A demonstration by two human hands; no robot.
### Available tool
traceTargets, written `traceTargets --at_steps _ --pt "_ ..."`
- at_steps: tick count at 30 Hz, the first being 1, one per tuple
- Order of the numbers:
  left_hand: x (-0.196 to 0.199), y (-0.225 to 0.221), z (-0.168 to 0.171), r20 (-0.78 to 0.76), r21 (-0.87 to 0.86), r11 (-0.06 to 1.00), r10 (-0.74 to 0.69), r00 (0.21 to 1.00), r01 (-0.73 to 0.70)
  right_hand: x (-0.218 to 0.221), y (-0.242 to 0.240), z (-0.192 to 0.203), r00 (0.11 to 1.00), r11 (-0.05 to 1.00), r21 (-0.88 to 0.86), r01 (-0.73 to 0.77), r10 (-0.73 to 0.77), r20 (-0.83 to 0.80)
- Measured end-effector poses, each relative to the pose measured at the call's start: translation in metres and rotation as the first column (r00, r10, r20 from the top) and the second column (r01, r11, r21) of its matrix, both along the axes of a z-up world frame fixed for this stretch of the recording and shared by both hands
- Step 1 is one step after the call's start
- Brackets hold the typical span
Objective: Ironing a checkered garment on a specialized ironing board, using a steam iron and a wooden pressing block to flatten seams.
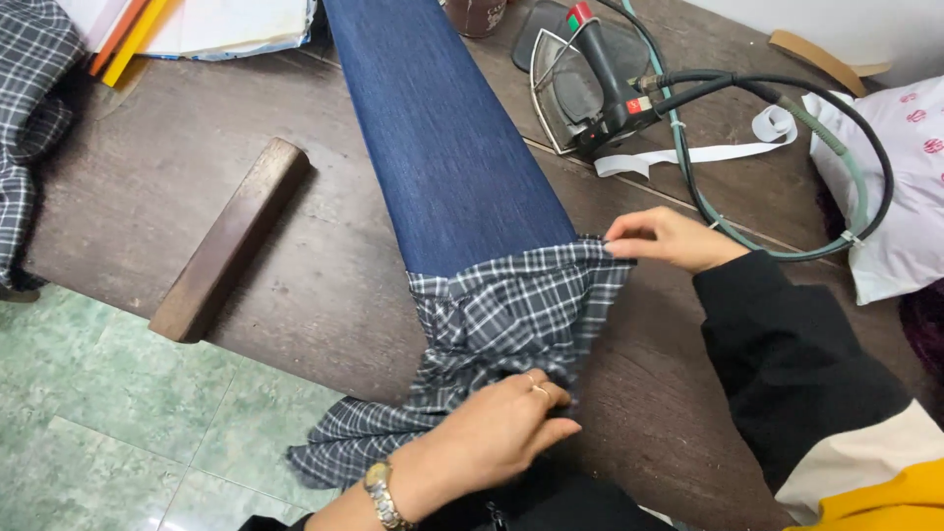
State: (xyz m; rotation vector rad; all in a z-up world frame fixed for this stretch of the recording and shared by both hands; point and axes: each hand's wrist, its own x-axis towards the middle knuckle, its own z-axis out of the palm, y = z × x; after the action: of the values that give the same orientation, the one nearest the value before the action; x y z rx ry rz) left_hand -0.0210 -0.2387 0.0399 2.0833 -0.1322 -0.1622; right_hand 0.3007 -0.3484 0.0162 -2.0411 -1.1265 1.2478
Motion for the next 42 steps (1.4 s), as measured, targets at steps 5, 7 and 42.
traceTargets --at_steps 5,7,42 --pt "-0.008 0.074 0.013 -0.002 0.086 0.847 0.527 0.85 -0.525 -0.011 0.003 -0.001 0.997 0.996 0.065 0.06 -0.056 -0.055" --pt "-0.013 0.107 -0.008 0.051 0.113 0.685 0.719 0.693 -0.719 -0.016 0.006 0.005 0.99 0.988 0.093 0.126 -0.12 -0.07" --pt "0.035 0.191 -0.078 0.032 -0.174 0.698 0.709 0.704 -0.695 0.032 0.038 0.006 0.941 0.938 0.347 0.013 -0.129 0.312"
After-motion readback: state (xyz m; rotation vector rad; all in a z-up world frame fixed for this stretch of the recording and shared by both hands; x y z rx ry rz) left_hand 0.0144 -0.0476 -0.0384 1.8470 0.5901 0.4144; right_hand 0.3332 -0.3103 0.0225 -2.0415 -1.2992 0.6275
